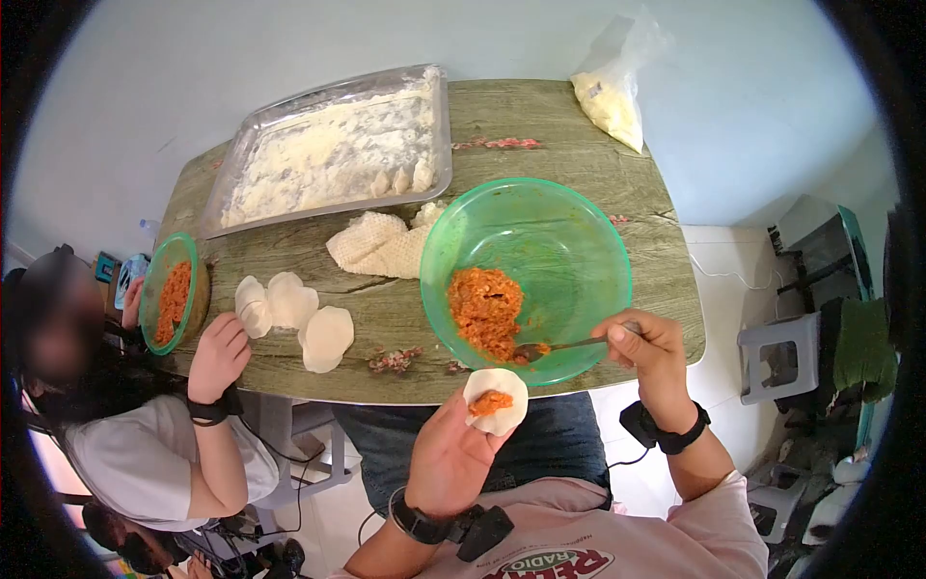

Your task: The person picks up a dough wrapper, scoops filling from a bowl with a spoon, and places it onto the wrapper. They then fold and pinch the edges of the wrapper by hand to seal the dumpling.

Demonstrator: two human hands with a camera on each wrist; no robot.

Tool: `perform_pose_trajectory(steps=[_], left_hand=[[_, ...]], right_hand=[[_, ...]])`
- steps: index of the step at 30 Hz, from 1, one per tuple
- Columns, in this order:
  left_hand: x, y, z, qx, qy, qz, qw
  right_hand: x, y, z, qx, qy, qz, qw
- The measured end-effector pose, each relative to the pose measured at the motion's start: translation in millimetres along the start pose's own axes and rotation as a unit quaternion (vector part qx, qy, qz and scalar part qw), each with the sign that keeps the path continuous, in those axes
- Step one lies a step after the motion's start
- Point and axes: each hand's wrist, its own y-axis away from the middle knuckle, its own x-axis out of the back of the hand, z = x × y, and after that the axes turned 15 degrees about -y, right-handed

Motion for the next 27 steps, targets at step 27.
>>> perform_pose_trajectory(steps=[27], left_hand=[[-5.7, -4.7, -21.1, 0.099, 0.002, 0.015, 0.995]], right_hand=[[7.6, 51.8, 13.3, 0.166, 0.032, -0.017, 0.985]])
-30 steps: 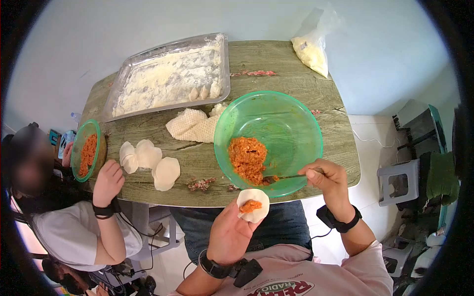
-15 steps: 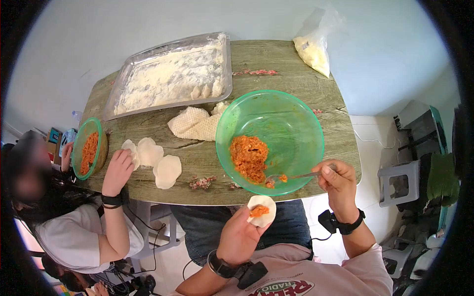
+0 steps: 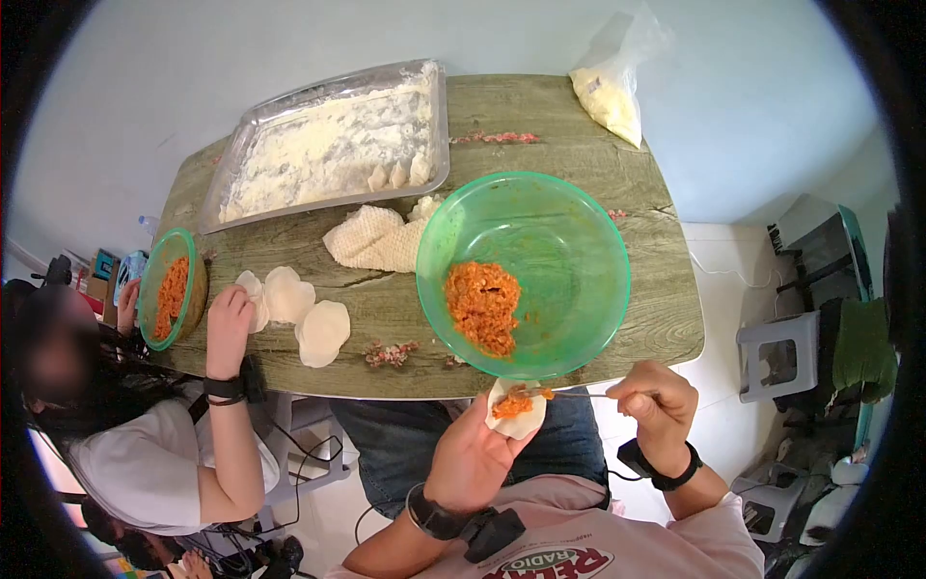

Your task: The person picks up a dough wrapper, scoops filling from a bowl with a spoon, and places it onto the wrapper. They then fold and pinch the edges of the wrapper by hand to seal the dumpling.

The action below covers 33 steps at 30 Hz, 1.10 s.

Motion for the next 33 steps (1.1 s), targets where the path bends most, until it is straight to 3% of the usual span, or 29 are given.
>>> perform_pose_trajectory(steps=[9, 19, 21, 24, 33], left_hand=[[4.8, 8.5, 1.6, -0.002, 0.000, -0.021, 1.000], [6.1, 13.2, 3.2, -0.017, -0.020, -0.036, 0.999], [5.1, 13.7, 4.5, -0.012, -0.026, -0.051, 0.998], [3.1, 16.7, 7.6, -0.013, -0.050, -0.048, 0.998], [8.5, 16.4, 7.8, -0.012, -0.051, -0.044, 0.998]], right_hand=[[-5.0, 2.9, -12.6, 0.101, 0.084, -0.081, 0.988], [-5.0, 0.0, -23.5, 0.104, 0.089, -0.138, 0.981], [-8.1, -4.7, -20.1, 0.164, 0.104, -0.220, 0.956], [-8.4, -6.9, -24.4, 0.180, 0.149, -0.277, 0.932], [-7.3, -12.4, -37.8, 0.192, 0.154, -0.324, 0.913]])
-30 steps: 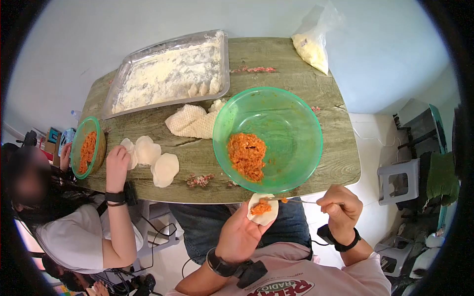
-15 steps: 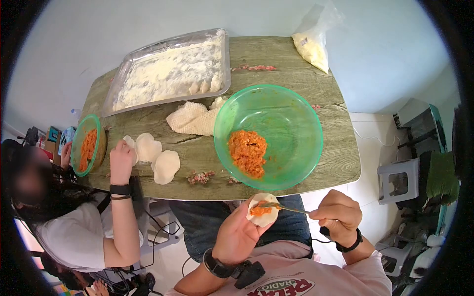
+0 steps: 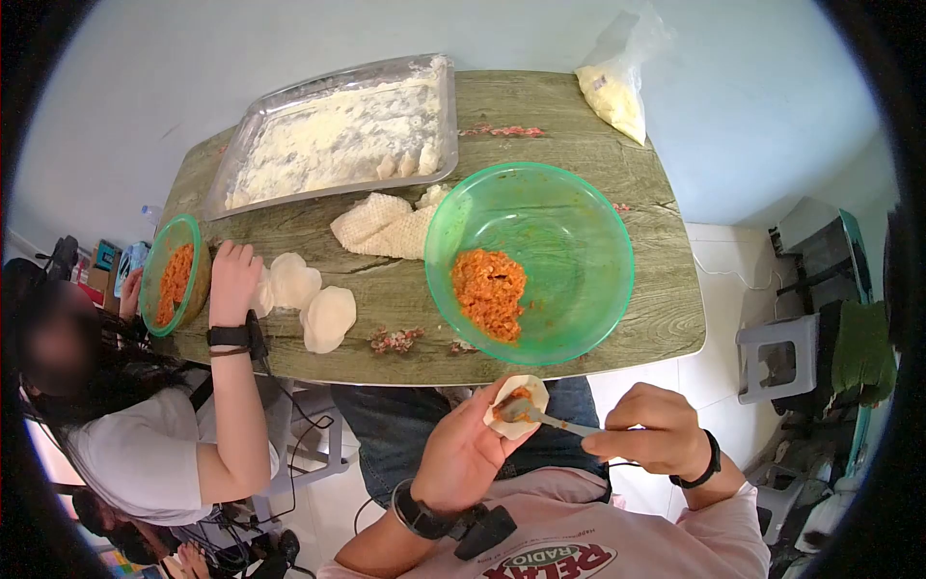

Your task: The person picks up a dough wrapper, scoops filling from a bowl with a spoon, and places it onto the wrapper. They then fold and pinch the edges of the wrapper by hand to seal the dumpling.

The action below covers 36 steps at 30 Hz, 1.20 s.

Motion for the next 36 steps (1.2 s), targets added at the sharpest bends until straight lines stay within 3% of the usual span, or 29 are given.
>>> perform_pose_trajectory(steps=[5, 10, 16, 21, 22, 24, 27, 31, 36], left_hand=[[0.9, -0.7, 1.1, -0.012, -0.008, -0.002, 1.000], [0.1, 1.2, 4.3, -0.026, -0.009, 0.028, 0.999], [1.9, 7.5, 6.7, -0.044, -0.011, 0.036, 0.998], [5.6, 11.4, 6.4, -0.064, 0.038, 0.014, 0.997], [6.3, 13.3, 6.4, -0.064, 0.040, 0.017, 0.997], [6.3, 14.6, 7.2, -0.096, 0.063, -0.002, 0.993], [-1.2, 17.3, 12.9, -0.096, 0.075, -0.009, 0.993], [-9.1, 17.0, 14.3, -0.086, 0.117, -0.050, 0.988], [-14.6, 18.9, 12.6, -0.070, 0.048, -0.029, 0.996]], right_hand=[[-1.3, -0.3, -0.9, -0.015, 0.005, 0.023, 1.000], [3.2, -11.2, -3.7, -0.071, 0.022, 0.123, 0.990], [-22.5, -45.6, 38.3, -0.113, 0.089, 0.166, 0.976], [-39.5, -55.1, 70.4, -0.071, 0.170, 0.066, 0.981], [-40.7, -56.4, 66.2, -0.072, 0.167, 0.063, 0.981], [-39.1, -58.8, 48.0, -0.036, 0.131, 0.140, 0.981], [-32.1, -39.3, 24.9, -0.020, 0.139, 0.151, 0.979], [-45.6, -21.8, 26.6, 0.051, 0.135, 0.100, 0.984], [-55.0, -19.2, 34.2, 0.066, 0.145, 0.115, 0.980]])
